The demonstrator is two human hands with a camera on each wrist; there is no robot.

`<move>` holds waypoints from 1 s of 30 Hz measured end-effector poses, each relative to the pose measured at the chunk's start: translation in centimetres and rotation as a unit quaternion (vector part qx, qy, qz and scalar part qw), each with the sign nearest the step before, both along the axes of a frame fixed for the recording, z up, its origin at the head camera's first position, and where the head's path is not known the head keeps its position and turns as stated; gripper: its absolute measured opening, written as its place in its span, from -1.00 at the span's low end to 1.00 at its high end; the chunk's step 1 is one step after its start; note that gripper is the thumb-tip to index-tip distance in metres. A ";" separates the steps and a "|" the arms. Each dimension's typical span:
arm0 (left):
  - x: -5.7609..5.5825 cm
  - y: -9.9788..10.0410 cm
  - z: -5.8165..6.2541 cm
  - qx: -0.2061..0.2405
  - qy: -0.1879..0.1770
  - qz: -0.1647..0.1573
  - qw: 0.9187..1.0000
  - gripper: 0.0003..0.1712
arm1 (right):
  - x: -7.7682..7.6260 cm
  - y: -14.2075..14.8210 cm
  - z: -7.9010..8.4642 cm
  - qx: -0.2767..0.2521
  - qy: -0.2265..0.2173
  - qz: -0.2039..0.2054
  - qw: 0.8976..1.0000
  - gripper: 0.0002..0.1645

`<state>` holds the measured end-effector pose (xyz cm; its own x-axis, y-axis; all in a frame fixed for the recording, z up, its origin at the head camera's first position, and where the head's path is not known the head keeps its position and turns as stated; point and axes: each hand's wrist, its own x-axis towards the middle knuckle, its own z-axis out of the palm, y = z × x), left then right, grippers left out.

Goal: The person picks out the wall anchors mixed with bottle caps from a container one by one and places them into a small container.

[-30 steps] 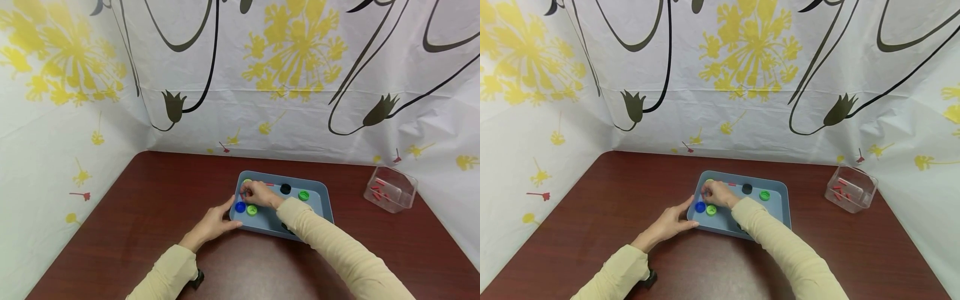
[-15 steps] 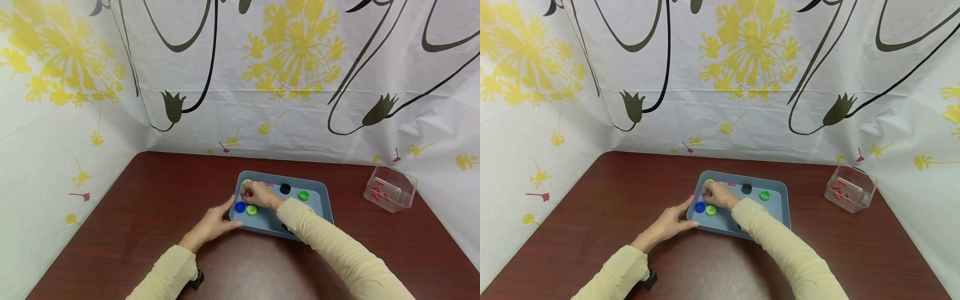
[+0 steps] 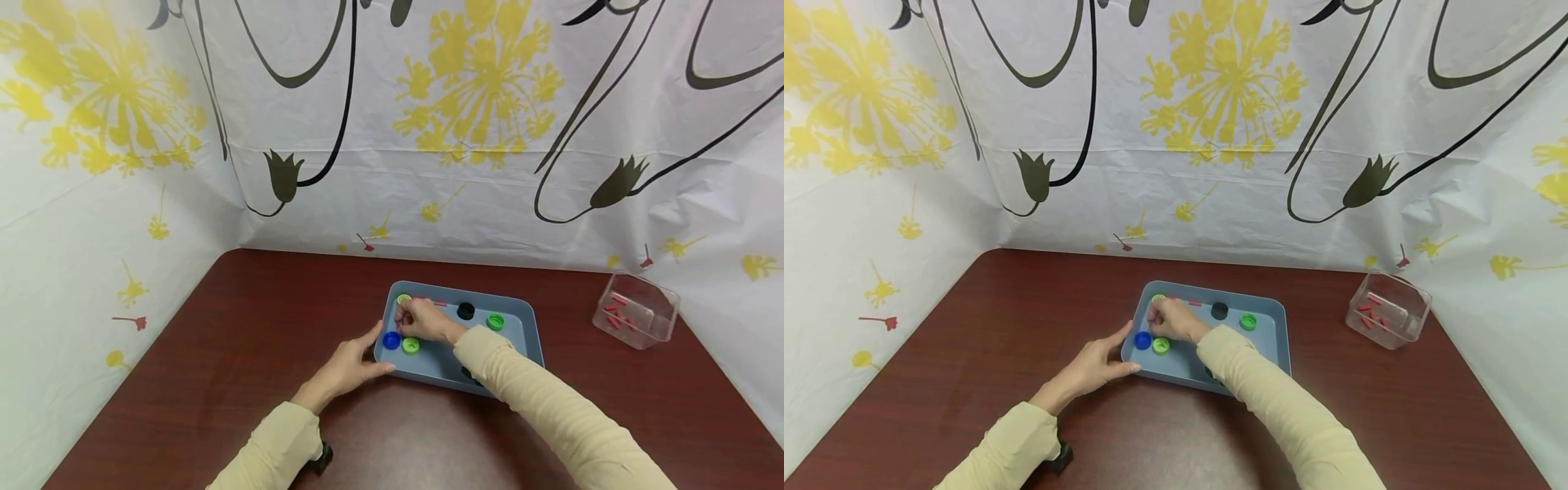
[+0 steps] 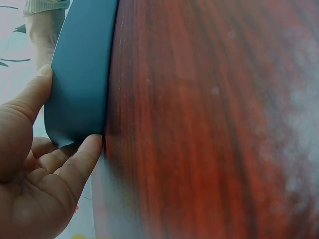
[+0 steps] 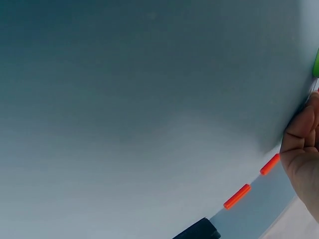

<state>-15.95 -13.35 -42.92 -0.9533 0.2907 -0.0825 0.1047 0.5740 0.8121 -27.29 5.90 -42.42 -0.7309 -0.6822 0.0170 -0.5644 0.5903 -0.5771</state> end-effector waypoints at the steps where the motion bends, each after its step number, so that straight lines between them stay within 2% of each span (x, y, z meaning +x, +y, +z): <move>1: 0.0 0.0 0.0 0.000 0.004 -0.002 1.000 0.00 | 0.0 0.1 0.0 -0.003 0.001 0.000 1.000 -0.87; 7: 0.1 -0.1 0.0 0.003 0.009 -0.004 1.000 0.01 | 0.3 0.6 0.4 -0.015 -0.003 -0.009 1.000 -0.86; 20: 0.1 0.0 0.0 -0.001 0.015 0.000 1.000 0.00 | 0.6 1.8 2.4 -0.039 -0.013 -0.024 0.999 -0.85; 26: 0.1 0.1 0.0 -0.007 0.018 0.003 1.000 0.00 | 0.6 3.4 2.9 -0.074 -0.002 -0.033 0.997 -0.85; 30: 0.1 0.2 0.0 -0.004 0.007 0.013 1.000 0.00 | 0.7 4.9 3.4 -0.088 0.000 -0.052 0.995 -0.85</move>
